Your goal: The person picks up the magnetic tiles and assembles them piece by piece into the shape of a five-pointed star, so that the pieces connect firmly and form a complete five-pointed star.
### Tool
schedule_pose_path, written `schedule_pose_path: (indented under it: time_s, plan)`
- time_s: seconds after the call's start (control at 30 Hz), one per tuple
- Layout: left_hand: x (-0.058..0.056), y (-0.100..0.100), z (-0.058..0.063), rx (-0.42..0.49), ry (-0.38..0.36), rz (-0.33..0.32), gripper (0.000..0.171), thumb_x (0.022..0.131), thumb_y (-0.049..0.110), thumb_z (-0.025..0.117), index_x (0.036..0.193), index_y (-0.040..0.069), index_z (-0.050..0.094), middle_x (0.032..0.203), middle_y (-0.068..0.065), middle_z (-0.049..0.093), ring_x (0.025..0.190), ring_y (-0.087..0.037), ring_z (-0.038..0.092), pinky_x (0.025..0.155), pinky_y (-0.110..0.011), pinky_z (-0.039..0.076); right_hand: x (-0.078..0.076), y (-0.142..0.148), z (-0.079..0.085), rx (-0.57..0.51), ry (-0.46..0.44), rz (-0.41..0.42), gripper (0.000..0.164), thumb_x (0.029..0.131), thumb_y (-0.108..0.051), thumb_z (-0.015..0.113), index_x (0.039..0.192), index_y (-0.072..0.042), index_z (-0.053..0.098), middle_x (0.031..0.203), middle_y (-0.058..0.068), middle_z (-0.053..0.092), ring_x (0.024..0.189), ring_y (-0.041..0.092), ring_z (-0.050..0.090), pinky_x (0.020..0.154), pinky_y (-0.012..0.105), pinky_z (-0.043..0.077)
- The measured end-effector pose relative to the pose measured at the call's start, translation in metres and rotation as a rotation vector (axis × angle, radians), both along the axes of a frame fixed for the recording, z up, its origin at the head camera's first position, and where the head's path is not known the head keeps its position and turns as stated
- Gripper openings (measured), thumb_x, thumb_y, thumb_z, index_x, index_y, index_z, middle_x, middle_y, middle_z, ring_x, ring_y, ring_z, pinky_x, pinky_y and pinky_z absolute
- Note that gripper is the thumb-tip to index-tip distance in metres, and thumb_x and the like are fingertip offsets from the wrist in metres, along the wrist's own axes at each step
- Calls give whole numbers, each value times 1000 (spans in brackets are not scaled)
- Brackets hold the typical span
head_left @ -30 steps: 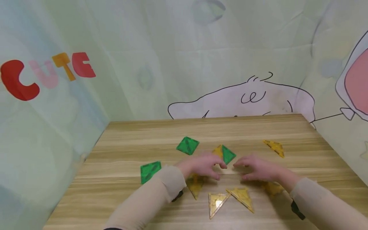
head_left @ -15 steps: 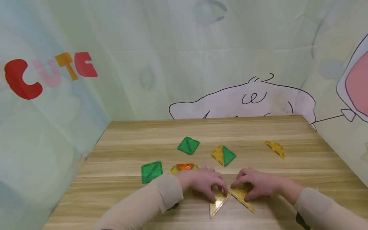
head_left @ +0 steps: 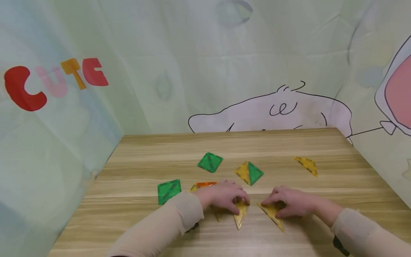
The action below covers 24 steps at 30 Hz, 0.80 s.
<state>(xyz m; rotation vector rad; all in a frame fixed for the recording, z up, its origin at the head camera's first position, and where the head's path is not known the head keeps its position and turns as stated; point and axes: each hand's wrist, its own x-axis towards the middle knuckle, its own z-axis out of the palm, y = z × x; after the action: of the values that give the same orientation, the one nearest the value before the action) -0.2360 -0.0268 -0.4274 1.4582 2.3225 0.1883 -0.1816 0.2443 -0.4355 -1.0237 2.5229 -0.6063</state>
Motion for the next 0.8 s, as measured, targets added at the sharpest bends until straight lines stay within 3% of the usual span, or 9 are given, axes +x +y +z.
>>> schedule_pose_path:
  time_s: [0.17,0.4,0.8]
  plan:
    - [-6,4,-6,6,14,73,37,83,40,70,118,32,60,99,18,56,95,-4,44,89,-35,31,-1,-1,-1,-7,41,-30,45,85,-38,67,126,-22,60,103,-10,52,92,9,44,77,30,40]
    - [-4,14,-12,46,29,116,38,82,44,69,117,32,60,89,17,51,87,-4,44,80,-32,30,-1,-14,-9,-60,134,-70,47,84,-42,67,122,-14,60,91,-11,50,82,8,44,70,28,39]
    - [5,19,-14,109,96,174,40,81,45,70,113,25,60,82,15,49,88,-7,44,78,-30,29,-2,-29,-18,-99,122,-180,47,83,-45,67,117,-14,59,92,-6,52,84,11,48,72,32,42]
